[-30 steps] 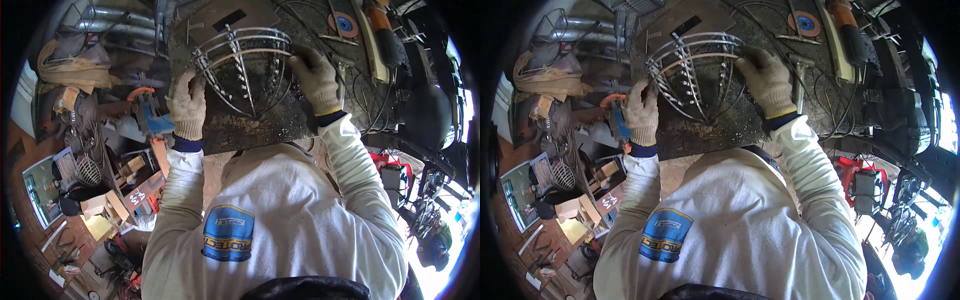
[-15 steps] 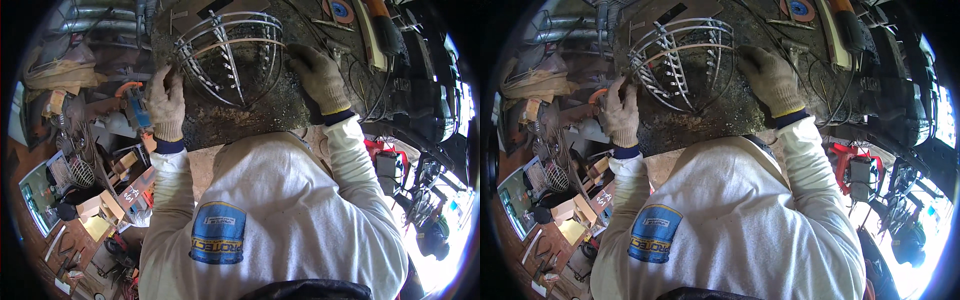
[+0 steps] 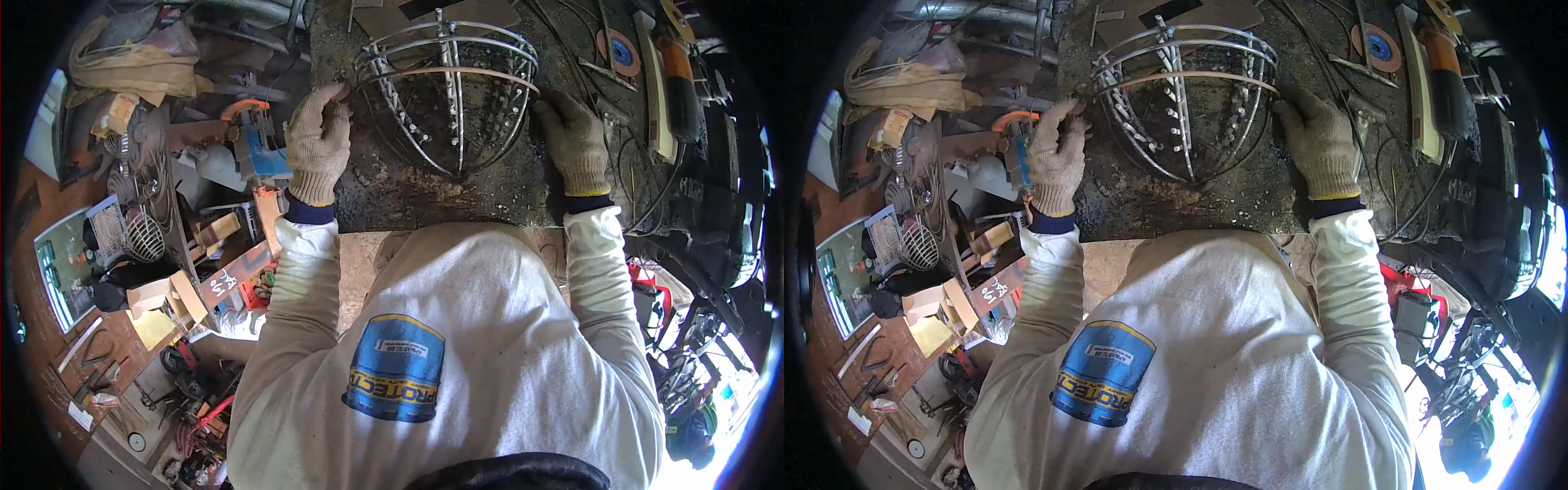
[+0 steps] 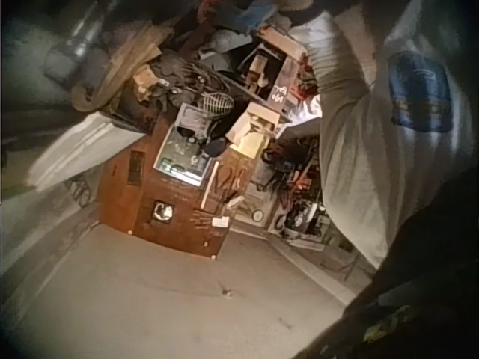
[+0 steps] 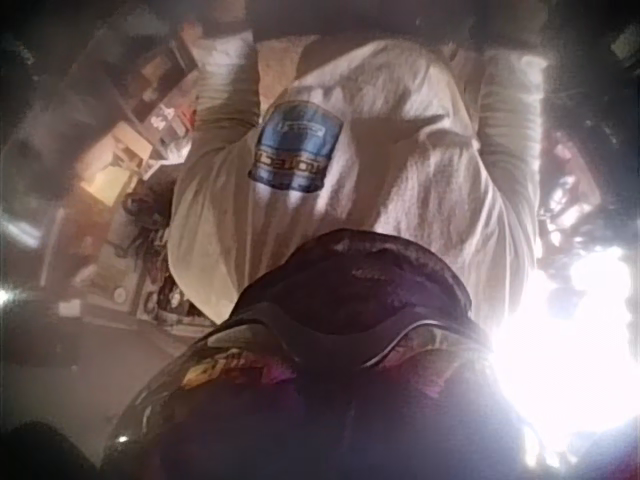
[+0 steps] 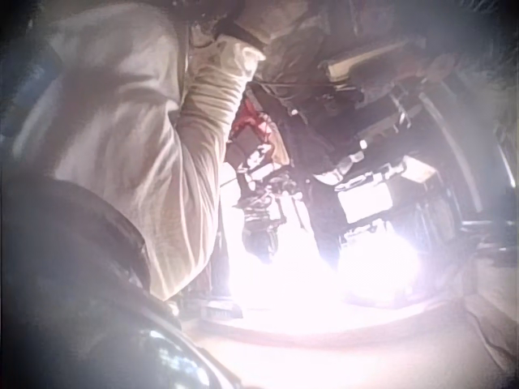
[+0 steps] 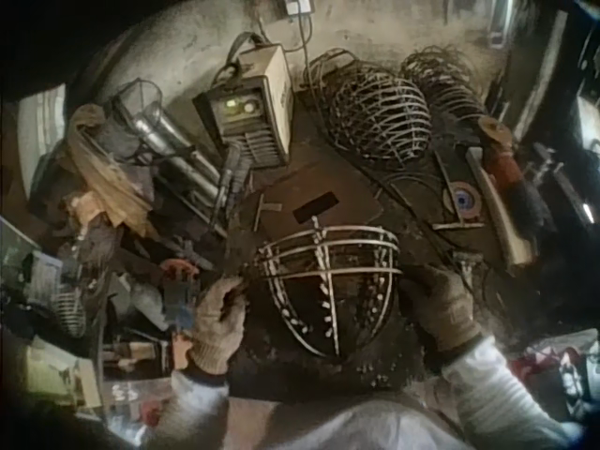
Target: The person positions metal strips around a cage-like wire structure on a workbench and welds them into place using a welding torch while holding a protective welding plate.
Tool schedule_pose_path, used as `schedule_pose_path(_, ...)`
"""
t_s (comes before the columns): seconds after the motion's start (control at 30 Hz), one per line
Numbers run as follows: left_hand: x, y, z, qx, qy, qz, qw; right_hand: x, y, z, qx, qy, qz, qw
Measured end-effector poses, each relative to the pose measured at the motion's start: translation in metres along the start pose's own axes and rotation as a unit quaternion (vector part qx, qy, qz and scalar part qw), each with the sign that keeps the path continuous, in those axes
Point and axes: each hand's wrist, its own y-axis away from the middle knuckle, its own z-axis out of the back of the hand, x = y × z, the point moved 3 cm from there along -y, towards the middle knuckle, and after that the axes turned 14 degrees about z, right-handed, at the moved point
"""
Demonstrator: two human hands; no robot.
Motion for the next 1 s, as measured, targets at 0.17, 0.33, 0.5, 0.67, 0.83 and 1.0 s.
schedule_pose_path(0.17,-0.026,0.0,-0.009,-0.041,-0.04,-0.038,0.998,0.003,-0.003,0.0,-0.008,-0.005,0.011,1.0)
schedule_pose_path(0.33,-0.033,0.002,-0.024,-0.123,-0.132,-0.047,0.983,-0.006,-0.001,-0.003,-0.021,0.014,0.002,1.0)
schedule_pose_path(0.5,-0.026,-0.002,-0.024,-0.151,-0.094,-0.109,0.978,0.013,-0.006,0.008,-0.059,0.028,0.056,0.996)
schedule_pose_path(0.67,-0.024,-0.003,-0.026,-0.132,-0.104,-0.089,0.982,0.013,-0.012,0.011,-0.058,0.057,0.053,0.995)
schedule_pose_path(0.83,-0.025,-0.002,-0.027,-0.144,-0.115,-0.093,0.978,0.014,-0.012,0.007,-0.052,0.068,0.055,0.995)
schedule_pose_path(1.0,-0.02,-0.002,-0.027,-0.138,-0.095,-0.095,0.981,0.018,-0.012,0.007,-0.053,0.065,0.057,0.995)
